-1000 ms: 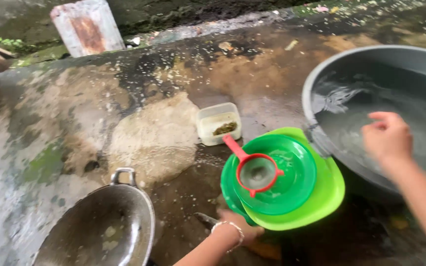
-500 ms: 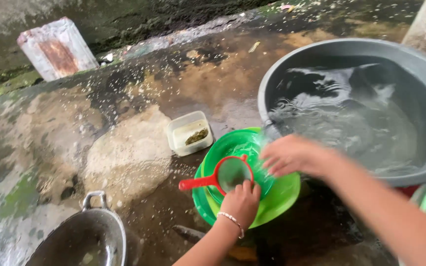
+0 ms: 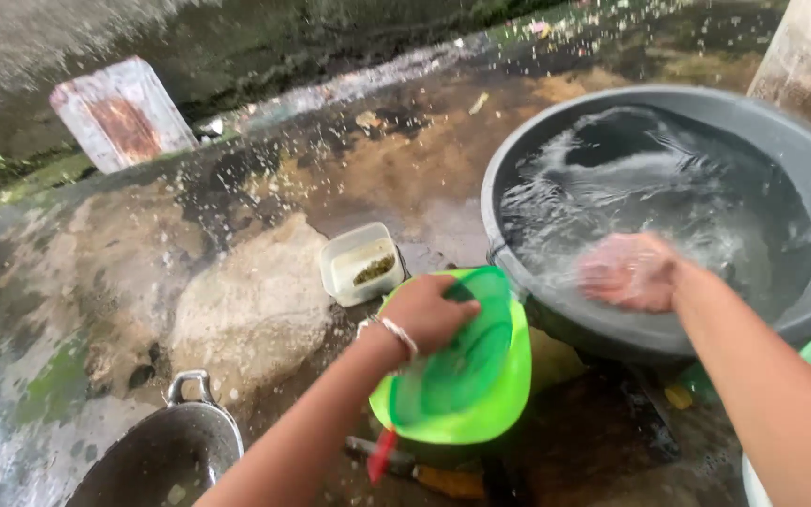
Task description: Washing various kitchen utensils, plates, and a pot in a basin of water.
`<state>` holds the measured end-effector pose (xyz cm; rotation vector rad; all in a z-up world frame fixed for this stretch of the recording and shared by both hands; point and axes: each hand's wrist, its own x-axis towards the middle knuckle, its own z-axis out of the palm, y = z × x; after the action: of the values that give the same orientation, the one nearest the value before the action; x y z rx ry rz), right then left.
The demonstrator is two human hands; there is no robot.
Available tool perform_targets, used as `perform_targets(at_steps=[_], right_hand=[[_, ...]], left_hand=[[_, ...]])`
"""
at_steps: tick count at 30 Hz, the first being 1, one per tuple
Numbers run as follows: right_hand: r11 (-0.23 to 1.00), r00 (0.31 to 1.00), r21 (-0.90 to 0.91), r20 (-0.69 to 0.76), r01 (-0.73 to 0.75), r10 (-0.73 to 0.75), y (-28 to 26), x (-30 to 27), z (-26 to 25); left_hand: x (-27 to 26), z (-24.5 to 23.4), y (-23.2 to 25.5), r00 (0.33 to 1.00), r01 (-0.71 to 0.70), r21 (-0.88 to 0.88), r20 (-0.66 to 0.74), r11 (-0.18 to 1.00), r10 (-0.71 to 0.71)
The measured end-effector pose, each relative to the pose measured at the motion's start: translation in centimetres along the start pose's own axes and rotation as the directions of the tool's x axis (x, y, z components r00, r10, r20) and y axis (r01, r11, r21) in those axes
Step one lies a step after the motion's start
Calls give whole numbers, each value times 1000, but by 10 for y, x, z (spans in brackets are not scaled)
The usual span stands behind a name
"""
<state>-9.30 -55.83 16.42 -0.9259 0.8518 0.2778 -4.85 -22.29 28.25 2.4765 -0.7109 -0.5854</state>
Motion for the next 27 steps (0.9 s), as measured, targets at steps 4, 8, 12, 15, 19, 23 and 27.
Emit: perform_targets(at_steps=[4,8,12,15,19,23,27], right_hand=[[983,946,-153,322,98,-44,-4,-76,105],[831,852,-411,506,375,-134,0,-102,164],[450,663,-567,245,690,-707,8,39,94],[702,777,-664,-291,256,-558,22,126,-14],[769,793,-635,-431,72,-431,28,108,-29],[981,968,-78,194,179,-161,1,-26,76],[791,925,-494,302,360,-233,-5,-116,162]], left_hand=[[46,7,-44,977,201,-379,146,903,-156],[53,3,-41,970,238,-398,136,886,-200],[64,-2,-61,934,343,-569,119,747,-337],[73,5,-69,946,291,-574,52,765,-320],[78,24,-53,943,263,-687,33,677,-332],[76,30,-28,969,145,-383,-130,912,-209],[73,35,-6,996,49,129,-79,990,-39]])
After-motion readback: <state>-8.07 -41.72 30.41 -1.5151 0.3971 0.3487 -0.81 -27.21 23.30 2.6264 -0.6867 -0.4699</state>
